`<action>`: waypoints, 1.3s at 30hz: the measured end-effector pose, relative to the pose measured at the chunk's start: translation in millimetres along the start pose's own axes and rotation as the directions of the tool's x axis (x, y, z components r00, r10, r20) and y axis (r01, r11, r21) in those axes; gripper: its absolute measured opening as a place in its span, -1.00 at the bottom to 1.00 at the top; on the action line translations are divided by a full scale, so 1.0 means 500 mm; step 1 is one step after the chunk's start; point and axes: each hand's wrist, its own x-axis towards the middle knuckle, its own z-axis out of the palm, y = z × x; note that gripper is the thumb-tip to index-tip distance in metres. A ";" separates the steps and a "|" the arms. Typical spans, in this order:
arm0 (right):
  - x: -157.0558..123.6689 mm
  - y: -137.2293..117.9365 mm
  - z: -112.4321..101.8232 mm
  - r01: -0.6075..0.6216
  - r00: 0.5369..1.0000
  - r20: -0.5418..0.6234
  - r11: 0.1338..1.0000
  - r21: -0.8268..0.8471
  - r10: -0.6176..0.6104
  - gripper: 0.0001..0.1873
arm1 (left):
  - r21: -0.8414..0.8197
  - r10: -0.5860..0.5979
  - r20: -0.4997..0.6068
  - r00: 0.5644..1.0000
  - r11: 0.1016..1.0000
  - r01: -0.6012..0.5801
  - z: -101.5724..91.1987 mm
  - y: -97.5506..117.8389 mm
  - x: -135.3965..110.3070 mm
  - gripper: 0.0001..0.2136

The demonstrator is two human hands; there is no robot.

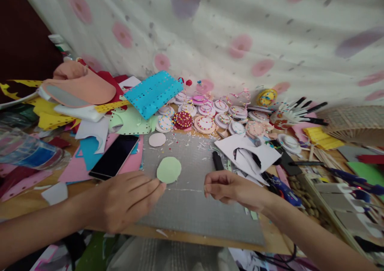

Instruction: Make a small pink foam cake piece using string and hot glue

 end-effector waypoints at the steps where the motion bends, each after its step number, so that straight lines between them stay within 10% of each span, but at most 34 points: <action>1: -0.001 0.000 0.000 -0.003 1.000 0.006 1.000 0.027 0.002 -0.64 | 0.010 0.002 0.002 1.000 1.000 -0.002 -0.001 0.000 0.001 -0.62; 9: 0.003 0.015 -0.004 -0.029 0.999 0.032 0.998 0.061 0.027 -0.65 | 0.111 -0.033 0.080 0.996 0.994 0.024 -0.011 0.025 -0.003 -0.61; 17: -0.025 0.008 0.030 0.130 0.977 -0.118 0.935 -0.329 -0.177 -0.59 | -0.027 -0.174 -0.024 0.984 0.985 0.173 0.006 0.028 -0.019 -0.59; 19: -0.039 0.008 0.035 0.237 0.925 -0.111 0.783 -0.575 -0.362 -0.66 | -0.110 -0.236 -0.085 0.968 0.968 0.226 0.011 0.024 -0.012 -0.63; 22: -0.055 0.006 0.035 0.361 0.726 0.147 0.190 -0.913 -0.672 -0.77 | -0.298 -0.400 -0.077 0.913 0.883 0.362 0.016 0.023 0.011 -0.75; 24: -0.061 0.001 0.035 0.302 0.597 0.360 -0.216 -0.929 -0.717 -0.75 | -0.425 -0.543 0.050 0.838 0.748 0.510 0.017 0.023 0.030 -0.81; 27: -0.067 -0.008 0.038 0.209 0.510 0.549 -0.524 -0.826 -0.662 -0.70 | -0.561 -0.691 0.359 0.628 0.378 0.737 0.013 0.020 0.053 -0.76; 30: -0.072 -0.012 0.039 0.168 0.477 0.620 -0.628 -0.760 -0.623 -0.76 | -0.615 -0.623 0.636 0.455 -0.054 0.786 0.009 0.012 0.064 -0.75; 34: -0.071 -0.011 0.027 0.099 0.381 0.701 -0.728 -0.679 -0.603 -0.86 | -0.498 -0.364 0.864 0.348 -0.516 0.697 0.012 0.008 0.059 -0.70; 39: -0.055 -0.013 0.014 0.049 0.333 0.745 -0.778 -0.626 -0.578 -0.84 | -0.380 -0.275 0.924 0.264 -0.621 0.686 0.024 0.015 0.053 -0.67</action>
